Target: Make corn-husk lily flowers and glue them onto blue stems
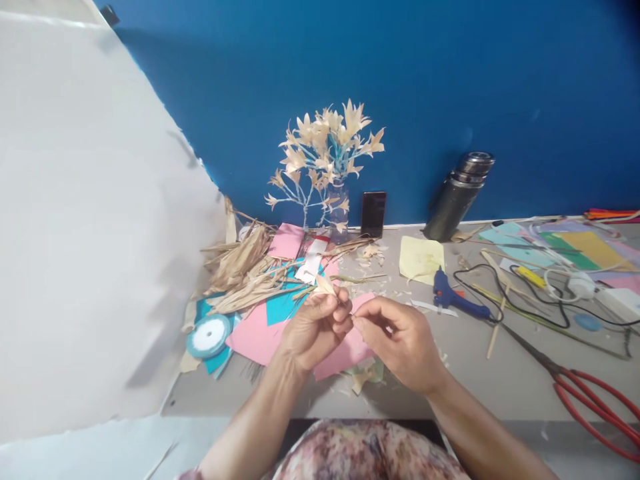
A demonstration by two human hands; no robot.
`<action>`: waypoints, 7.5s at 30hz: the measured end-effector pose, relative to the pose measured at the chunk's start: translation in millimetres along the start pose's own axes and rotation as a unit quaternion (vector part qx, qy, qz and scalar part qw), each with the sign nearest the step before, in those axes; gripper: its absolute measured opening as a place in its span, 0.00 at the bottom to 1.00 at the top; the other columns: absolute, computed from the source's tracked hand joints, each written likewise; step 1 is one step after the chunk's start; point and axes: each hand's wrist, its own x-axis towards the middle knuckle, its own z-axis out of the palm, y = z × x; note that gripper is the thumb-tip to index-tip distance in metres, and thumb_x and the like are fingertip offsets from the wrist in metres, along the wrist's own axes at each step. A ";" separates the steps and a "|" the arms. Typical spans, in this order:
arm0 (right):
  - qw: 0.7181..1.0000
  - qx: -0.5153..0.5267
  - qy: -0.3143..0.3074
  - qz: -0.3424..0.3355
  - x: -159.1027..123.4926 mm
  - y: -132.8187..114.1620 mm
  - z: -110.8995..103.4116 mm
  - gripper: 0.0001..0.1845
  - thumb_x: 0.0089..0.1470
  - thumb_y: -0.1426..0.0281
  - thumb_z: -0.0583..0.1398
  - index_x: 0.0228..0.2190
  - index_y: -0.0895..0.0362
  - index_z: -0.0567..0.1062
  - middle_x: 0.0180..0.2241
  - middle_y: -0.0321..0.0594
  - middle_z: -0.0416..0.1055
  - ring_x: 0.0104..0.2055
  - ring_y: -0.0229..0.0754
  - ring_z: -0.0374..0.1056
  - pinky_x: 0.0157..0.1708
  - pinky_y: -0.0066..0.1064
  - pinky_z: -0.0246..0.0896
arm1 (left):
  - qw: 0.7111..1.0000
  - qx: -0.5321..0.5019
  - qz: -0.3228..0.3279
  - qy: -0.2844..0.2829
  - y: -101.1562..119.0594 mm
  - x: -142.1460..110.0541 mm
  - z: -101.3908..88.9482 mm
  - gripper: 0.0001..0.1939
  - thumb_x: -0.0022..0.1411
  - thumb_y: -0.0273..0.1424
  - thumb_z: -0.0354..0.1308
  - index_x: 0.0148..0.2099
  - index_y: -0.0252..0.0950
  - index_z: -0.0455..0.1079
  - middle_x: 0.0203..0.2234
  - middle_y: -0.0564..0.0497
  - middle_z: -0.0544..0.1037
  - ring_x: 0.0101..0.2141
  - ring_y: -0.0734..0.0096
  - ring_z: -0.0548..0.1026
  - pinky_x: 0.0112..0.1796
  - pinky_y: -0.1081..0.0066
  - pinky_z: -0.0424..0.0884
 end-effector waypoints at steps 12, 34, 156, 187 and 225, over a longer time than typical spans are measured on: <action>0.995 -0.083 0.029 -0.055 -6.0 0.7 -0.3 0.08 0.53 0.77 0.59 0.24 0.57 0.72 0.19 0.29 0.64 0.21 0.31 0.56 0.22 0.22 0.53 | 0.986 0.120 0.114 0.005 -3.9 -0.7 -0.3 0.11 0.45 0.28 0.77 0.27 0.31 0.77 0.24 0.52 0.77 0.18 0.82 0.70 0.22 0.79 0.63; 0.999 -0.026 0.041 0.015 -9.6 -2.8 3.0 0.08 0.52 0.75 0.59 0.22 0.57 0.73 0.17 0.29 0.64 0.19 0.31 0.55 0.20 0.23 0.50 | 0.981 0.180 0.068 0.021 1.0 -10.1 9.0 0.14 0.45 0.31 0.78 0.28 0.29 0.76 0.20 0.51 0.76 0.19 0.77 0.72 0.23 0.77 0.67; 0.991 0.030 0.008 0.128 -121.3 70.3 -0.4 0.08 0.55 0.66 0.64 0.29 0.57 0.81 0.25 0.35 0.75 0.27 0.38 0.66 0.29 0.27 0.60 | 0.845 0.467 0.260 0.026 -99.3 -57.4 -23.6 0.09 0.65 0.31 0.56 0.35 0.36 0.75 0.29 0.51 0.75 0.28 0.71 0.72 0.31 0.72 0.68; 0.919 -0.337 0.056 -0.197 48.0 160.9 -9.7 0.14 0.66 0.72 0.54 0.40 0.57 0.81 0.37 0.47 0.79 0.40 0.49 0.73 0.41 0.37 0.66 | 0.707 0.588 0.393 0.015 -63.9 92.3 -67.1 0.16 0.70 0.35 0.51 0.40 0.38 0.80 0.36 0.44 0.83 0.42 0.59 0.78 0.46 0.62 0.73; 0.921 -0.362 -0.039 -0.140 38.3 171.1 -12.7 0.18 0.65 0.72 0.52 0.47 0.54 0.80 0.36 0.45 0.83 0.37 0.48 0.79 0.37 0.33 0.68 | 0.707 0.573 0.412 0.051 -58.7 97.7 -74.7 0.12 0.66 0.29 0.52 0.33 0.37 0.76 0.24 0.50 0.79 0.28 0.67 0.76 0.34 0.70 0.71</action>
